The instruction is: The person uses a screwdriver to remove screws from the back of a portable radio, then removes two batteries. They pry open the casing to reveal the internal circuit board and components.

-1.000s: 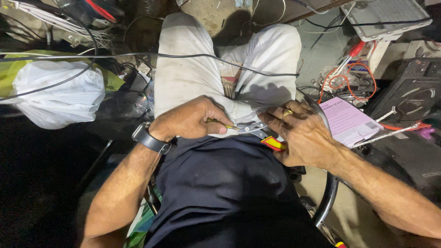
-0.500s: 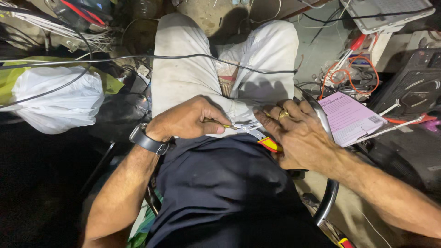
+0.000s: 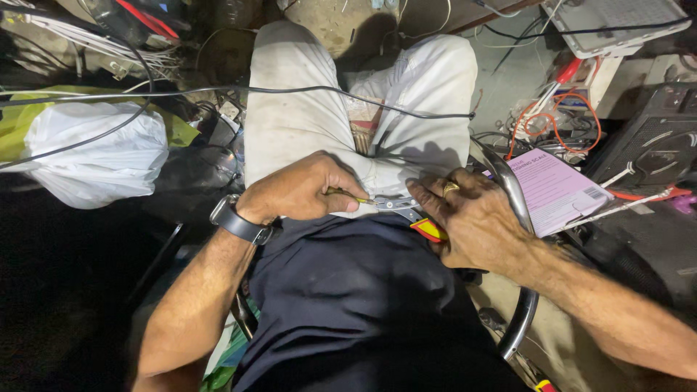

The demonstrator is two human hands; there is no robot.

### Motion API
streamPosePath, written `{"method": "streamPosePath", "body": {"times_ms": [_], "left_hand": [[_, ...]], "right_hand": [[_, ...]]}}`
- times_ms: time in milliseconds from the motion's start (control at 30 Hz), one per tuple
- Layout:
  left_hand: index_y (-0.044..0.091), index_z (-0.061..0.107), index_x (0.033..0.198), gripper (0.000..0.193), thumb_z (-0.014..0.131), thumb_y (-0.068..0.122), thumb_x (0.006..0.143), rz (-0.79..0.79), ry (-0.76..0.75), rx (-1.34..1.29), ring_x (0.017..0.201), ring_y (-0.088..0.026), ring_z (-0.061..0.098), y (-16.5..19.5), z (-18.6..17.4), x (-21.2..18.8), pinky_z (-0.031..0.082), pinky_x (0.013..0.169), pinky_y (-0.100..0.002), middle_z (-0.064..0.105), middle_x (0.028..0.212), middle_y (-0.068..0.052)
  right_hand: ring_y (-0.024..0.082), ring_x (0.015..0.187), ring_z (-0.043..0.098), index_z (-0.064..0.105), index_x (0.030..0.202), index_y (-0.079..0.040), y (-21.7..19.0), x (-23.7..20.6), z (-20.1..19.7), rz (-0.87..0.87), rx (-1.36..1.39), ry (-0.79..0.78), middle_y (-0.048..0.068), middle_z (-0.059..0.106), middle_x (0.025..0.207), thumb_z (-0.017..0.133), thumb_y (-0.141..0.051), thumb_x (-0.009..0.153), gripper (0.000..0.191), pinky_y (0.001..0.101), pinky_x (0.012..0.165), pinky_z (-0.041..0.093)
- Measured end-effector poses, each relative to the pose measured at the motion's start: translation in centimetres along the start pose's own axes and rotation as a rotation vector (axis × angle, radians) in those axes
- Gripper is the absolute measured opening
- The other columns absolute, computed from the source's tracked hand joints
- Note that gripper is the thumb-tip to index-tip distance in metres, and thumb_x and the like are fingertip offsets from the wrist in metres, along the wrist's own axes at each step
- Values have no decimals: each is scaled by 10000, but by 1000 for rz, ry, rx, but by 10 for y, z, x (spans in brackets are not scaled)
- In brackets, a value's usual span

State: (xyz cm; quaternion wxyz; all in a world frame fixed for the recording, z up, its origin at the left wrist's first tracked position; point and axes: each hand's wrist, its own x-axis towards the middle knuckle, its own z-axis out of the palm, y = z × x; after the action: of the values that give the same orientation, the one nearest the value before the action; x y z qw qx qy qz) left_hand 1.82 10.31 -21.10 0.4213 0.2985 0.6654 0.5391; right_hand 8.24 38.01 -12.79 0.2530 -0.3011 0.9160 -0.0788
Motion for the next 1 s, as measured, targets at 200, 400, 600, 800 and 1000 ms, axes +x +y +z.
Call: {"method": "streamPosePath", "body": {"times_ms": [200, 400, 600, 800, 1000], "left_hand": [[40, 781, 1043, 233, 789, 129, 828, -30, -20, 5, 810, -212, 756, 0, 3, -2, 559, 753, -330, 798, 925, -123], [38, 777, 1042, 225, 787, 141, 842, -58, -18, -39, 789, -194, 756, -3, 5, -4, 567, 737, -313, 797, 884, -115], [39, 782, 1036, 226, 792, 129, 829, -65, 3, -12, 785, -201, 755, -4, 7, -5, 569, 730, -315, 799, 904, -118], [30, 783, 1017, 219, 796, 111, 814, 18, 43, 68, 835, -260, 760, -9, 6, -6, 572, 760, -337, 787, 956, -140], [27, 784, 1002, 212, 790, 110, 808, -3, 37, 85, 823, -267, 760, -9, 7, -5, 572, 749, -347, 787, 943, -144]], "right_hand": [[352, 1151, 590, 597, 1345, -28, 9, 1, 10, -6, 200, 10, 179, 650, 1258, 831, -248, 532, 874, 455, 913, 531], [318, 1096, 549, 566, 1415, -23, -4, 6, 2, 13, 99, -42, 145, 633, 1257, 853, -287, 458, 1034, 479, 924, 453], [319, 1126, 533, 559, 1424, -34, -7, 11, -6, -5, 0, -103, 142, 624, 1297, 868, -348, 466, 1054, 490, 943, 402], [327, 1156, 545, 568, 1421, -51, -11, 19, -2, 18, 1, -110, 123, 641, 1289, 859, -342, 490, 1018, 499, 966, 435], [335, 1133, 572, 602, 1376, -32, -11, 13, 6, 4, -44, -73, 146, 650, 1290, 852, -328, 530, 930, 492, 908, 508]]}}
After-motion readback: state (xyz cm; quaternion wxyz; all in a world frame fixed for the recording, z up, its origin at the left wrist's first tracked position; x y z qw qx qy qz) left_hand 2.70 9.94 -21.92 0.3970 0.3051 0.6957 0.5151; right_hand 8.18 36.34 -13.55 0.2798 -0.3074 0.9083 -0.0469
